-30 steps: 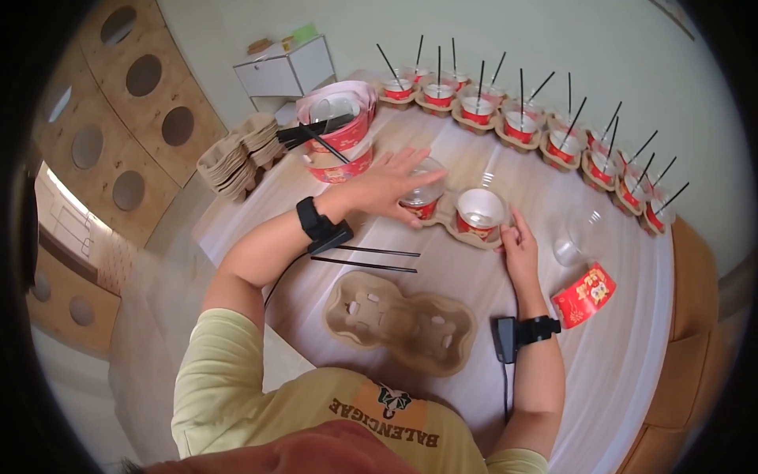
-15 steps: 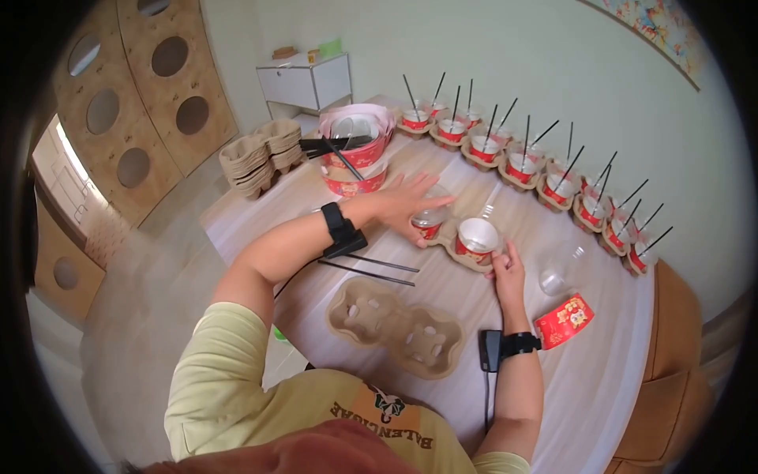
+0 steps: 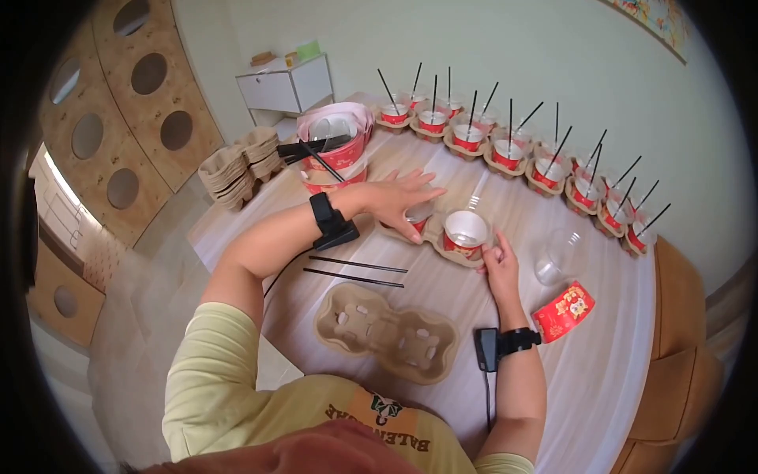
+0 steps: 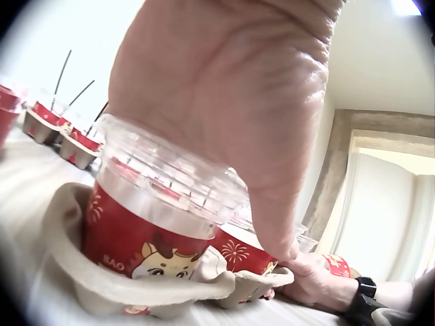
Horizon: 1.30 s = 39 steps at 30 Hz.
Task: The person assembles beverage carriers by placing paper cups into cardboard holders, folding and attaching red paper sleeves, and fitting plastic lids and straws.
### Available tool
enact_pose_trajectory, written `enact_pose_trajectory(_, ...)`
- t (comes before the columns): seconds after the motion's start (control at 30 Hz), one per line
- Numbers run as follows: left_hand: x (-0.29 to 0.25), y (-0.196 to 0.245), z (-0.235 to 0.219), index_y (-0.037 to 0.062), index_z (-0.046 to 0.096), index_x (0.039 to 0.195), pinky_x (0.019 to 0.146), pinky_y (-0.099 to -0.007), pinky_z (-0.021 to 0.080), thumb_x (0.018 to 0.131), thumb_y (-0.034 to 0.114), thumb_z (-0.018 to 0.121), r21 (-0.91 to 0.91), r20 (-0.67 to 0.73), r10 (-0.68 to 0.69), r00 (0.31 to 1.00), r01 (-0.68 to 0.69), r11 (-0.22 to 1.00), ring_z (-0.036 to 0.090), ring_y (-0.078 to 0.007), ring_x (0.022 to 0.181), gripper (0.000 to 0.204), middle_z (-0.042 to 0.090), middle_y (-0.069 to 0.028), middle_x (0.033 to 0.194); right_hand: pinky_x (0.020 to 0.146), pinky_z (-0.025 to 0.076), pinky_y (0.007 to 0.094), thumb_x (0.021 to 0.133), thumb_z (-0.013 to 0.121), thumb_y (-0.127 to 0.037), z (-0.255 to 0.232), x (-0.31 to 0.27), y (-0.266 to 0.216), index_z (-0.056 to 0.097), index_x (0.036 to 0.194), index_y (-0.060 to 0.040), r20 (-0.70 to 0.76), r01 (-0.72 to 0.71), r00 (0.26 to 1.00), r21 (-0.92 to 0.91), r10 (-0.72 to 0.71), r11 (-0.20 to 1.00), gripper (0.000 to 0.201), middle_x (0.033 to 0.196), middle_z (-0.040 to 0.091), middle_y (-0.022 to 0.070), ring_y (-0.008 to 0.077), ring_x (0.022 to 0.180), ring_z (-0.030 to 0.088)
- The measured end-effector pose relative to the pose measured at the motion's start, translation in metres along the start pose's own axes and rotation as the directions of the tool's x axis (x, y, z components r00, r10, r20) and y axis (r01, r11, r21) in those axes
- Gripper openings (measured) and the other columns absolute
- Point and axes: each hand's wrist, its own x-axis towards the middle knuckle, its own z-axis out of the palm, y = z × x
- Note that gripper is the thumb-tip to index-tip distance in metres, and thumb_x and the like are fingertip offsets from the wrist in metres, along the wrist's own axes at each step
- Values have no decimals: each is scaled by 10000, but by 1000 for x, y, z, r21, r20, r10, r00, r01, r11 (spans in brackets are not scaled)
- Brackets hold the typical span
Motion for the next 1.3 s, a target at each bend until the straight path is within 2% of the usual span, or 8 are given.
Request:
enact_pose_trajectory(0.67,-5,1,19,183,146,1371,1012,-538,95,661,559,606,130,-289,77,954,-40,991,97,-400,1287,926,124,-245,1383,461,437,187,850,525,-146,5,-3,-1,316,1280,22,-69,-28,997,4,29,1000,506,586,440,-28,44,467,440)
enact_pose_trajectory(0.77,-20,-2,10,175,197,1359,1022,-516,98,682,479,630,96,-410,157,898,-128,987,151,-375,1281,859,194,-206,1378,468,445,191,851,522,-145,4,-3,0,320,1275,23,-63,-19,998,-6,19,1000,498,590,446,-24,48,477,450)
enact_pose_trajectory(0.83,-39,-11,-6,131,398,1253,952,-440,295,715,336,642,52,-679,224,699,-258,965,416,-309,1129,625,446,-161,1218,470,447,192,852,520,-145,4,-3,-1,323,1272,22,-60,-32,998,6,32,999,493,593,451,-23,49,480,453)
enact_pose_trajectory(0.9,-72,-10,-23,85,547,1043,757,-357,424,728,214,628,-163,-594,-121,795,29,986,553,-243,838,350,581,-98,946,472,449,194,853,518,-144,4,-3,-1,325,1270,21,-54,-41,998,18,42,999,488,595,456,-21,50,484,456)
enact_pose_trajectory(0.97,-89,-43,-9,57,566,895,622,-345,429,712,173,632,-172,-470,-227,853,164,971,544,-243,676,227,576,-83,788,474,451,195,856,511,-140,2,-2,1,329,1269,14,-36,-35,999,29,36,999,477,604,470,-18,51,492,467)
enact_pose_trajectory(1.0,-98,-53,2,57,566,895,622,-345,429,712,173,632,-173,-464,-230,855,167,971,544,-243,676,227,576,-83,788,474,451,195,856,511,-140,-1,-1,3,329,1269,14,-36,-40,999,32,41,999,477,604,470,-18,51,492,467)
enact_pose_trajectory(1.07,-114,-60,23,59,549,893,666,-365,433,697,159,638,-59,-244,-233,942,225,973,547,-276,747,237,562,-99,805,496,456,170,874,475,-157,-4,1,7,321,1284,-45,14,-41,999,-13,41,999,452,801,605,44,65,560,537)
enact_pose_trajectory(1.3,-109,-51,59,70,510,974,745,-399,435,675,164,645,105,-233,-106,967,133,986,534,-315,872,341,526,-132,901,497,455,168,875,475,-159,-1,-2,0,315,1294,-49,7,-44,999,-32,44,999,462,807,604,40,59,572,530)
